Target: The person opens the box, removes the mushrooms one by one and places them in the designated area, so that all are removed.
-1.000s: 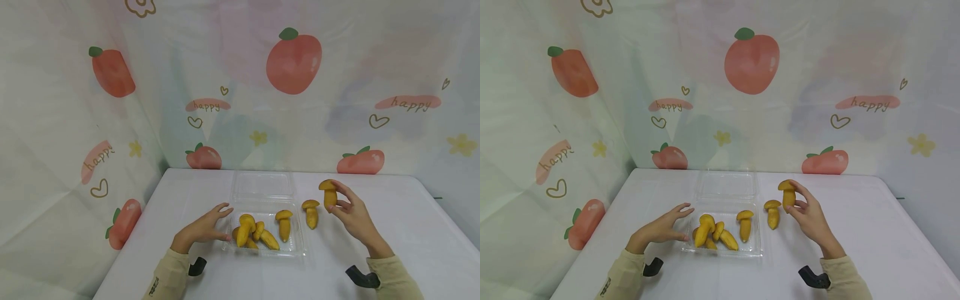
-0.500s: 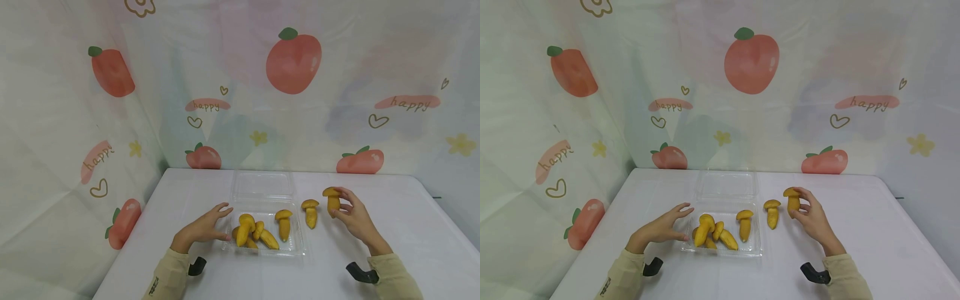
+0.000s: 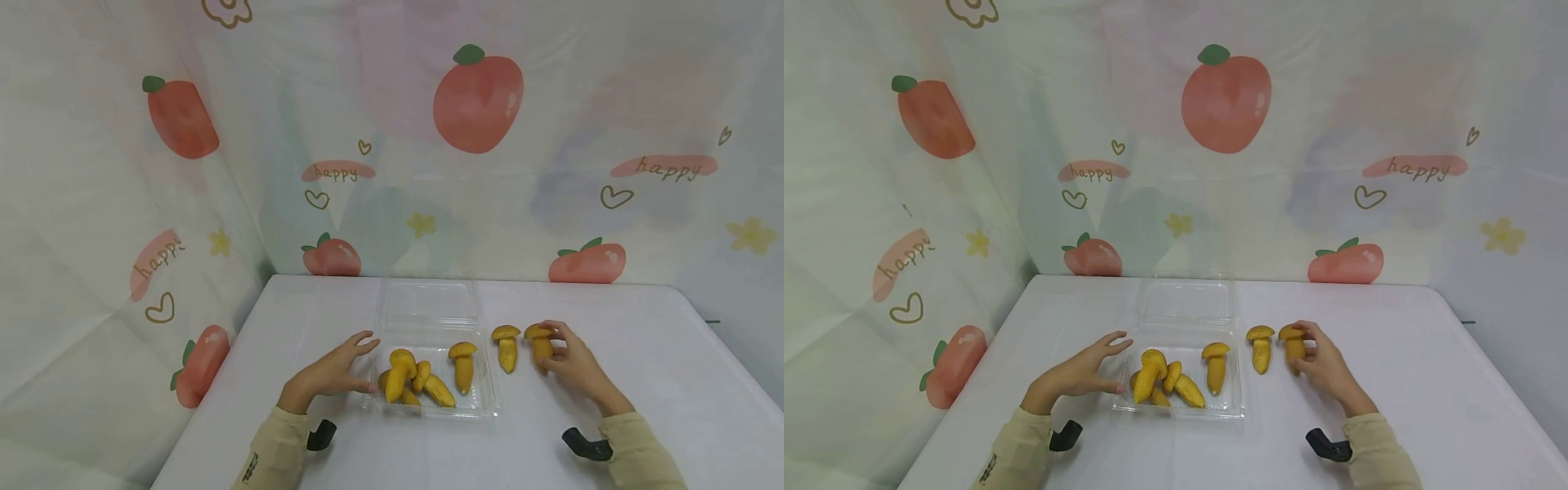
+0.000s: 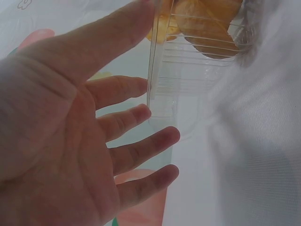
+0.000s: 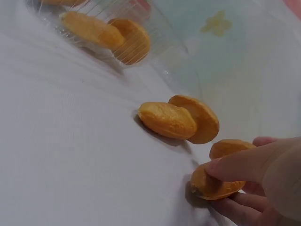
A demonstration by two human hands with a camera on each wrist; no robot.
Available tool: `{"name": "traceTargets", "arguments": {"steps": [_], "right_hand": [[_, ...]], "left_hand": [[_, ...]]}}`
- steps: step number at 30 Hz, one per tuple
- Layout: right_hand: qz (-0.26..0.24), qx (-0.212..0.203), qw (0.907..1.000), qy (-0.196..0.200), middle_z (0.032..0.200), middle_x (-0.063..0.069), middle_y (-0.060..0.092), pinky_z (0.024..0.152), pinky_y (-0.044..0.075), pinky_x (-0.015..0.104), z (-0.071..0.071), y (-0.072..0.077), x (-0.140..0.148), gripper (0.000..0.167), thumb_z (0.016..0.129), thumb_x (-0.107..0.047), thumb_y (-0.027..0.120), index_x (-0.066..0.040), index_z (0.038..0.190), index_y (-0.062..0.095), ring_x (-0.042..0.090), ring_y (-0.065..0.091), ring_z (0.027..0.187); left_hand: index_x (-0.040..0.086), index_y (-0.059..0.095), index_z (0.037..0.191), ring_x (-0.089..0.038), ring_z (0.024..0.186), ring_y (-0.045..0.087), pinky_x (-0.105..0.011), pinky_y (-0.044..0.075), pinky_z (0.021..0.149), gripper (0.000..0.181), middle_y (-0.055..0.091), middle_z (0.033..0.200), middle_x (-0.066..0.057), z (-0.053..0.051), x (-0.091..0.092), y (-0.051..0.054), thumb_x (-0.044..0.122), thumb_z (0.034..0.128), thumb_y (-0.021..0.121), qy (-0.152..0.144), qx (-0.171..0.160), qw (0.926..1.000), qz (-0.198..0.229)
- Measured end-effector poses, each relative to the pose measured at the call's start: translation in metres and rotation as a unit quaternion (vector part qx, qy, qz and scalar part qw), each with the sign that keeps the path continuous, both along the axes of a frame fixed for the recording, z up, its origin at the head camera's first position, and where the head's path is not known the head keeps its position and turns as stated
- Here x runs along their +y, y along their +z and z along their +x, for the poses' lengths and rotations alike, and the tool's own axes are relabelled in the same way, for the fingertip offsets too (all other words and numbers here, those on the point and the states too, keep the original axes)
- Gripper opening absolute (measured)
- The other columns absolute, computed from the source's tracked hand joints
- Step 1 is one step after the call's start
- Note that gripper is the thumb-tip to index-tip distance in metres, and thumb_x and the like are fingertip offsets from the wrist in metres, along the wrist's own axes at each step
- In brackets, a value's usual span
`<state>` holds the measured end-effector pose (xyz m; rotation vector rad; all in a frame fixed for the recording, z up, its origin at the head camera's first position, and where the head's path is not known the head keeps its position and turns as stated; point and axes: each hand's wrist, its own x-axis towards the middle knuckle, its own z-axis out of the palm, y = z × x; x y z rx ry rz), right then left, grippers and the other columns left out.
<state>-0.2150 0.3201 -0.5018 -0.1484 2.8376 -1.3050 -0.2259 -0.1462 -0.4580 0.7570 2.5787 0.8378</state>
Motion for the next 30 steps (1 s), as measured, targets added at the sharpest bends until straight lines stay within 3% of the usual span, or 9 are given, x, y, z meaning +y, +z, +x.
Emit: {"name": "traceTargets", "arguments": {"steps": [7,11,16,22,30], "right_hand": [[0.049,0.006,0.9988,-0.008,0.136,0.036,0.05,0.086,0.057,0.05,0.0016,-0.0027,-0.0055,0.068,0.087,0.004,0.072,-0.001,0.147,0.041,0.047,0.059,0.113],[0.058,0.002,0.9982,-0.017,0.132,0.036,0.054,0.08,0.052,0.036,0.0018,-0.0028,-0.0037,0.068,0.086,-0.001,0.075,-0.001,0.146,0.042,0.039,0.058,0.107],[0.011,-0.02,0.9996,-0.015,0.134,0.04,0.05,0.067,0.054,0.022,0.0011,-0.0008,-0.0016,0.072,0.087,-0.001,0.074,0.003,0.148,0.036,0.031,0.064,0.096],[-0.004,-0.031,0.9995,-0.007,0.135,0.041,0.048,0.065,0.053,0.022,0.0007,0.0001,-0.0005,0.075,0.087,0.0,0.075,0.003,0.148,0.033,0.026,0.064,0.091],[0.019,-0.042,0.9989,-0.001,0.135,0.04,0.048,0.068,0.055,0.028,0.002,0.0022,0.0002,0.083,0.088,-0.004,0.076,0.001,0.154,0.026,0.031,0.066,0.095]], "left_hand": [[0.009,0.037,0.157,-0.04,0.152,0.03,-0.062,0.031,0.119,0.089,0.024,0.167,-0.016,0.0001,0.0,-0.0005,0.029,0.0845,0.083,-0.002,-0.002,1.0,0.008],[0.009,0.037,0.157,-0.041,0.152,0.029,-0.062,0.031,0.119,0.088,0.023,0.167,-0.017,-0.0002,-0.0002,-0.0008,0.029,0.085,0.083,-0.003,-0.004,0.9999,0.011],[0.009,0.036,0.157,-0.041,0.152,0.029,-0.062,0.031,0.119,0.088,0.022,0.167,-0.017,-0.0003,-0.0005,-0.0008,0.029,0.0852,0.083,-0.005,-0.004,0.9999,0.011],[0.009,0.036,0.157,-0.041,0.152,0.03,-0.062,0.031,0.119,0.088,0.023,0.167,-0.016,0.0002,-0.0006,-0.0007,0.028,0.0854,0.083,-0.003,-0.004,0.9999,0.011],[0.009,0.037,0.157,-0.041,0.152,0.03,-0.062,0.031,0.119,0.088,0.023,0.167,-0.015,0.0021,0.0,0.0015,0.027,0.0848,0.083,0.0,-0.006,0.9999,0.012]]}}
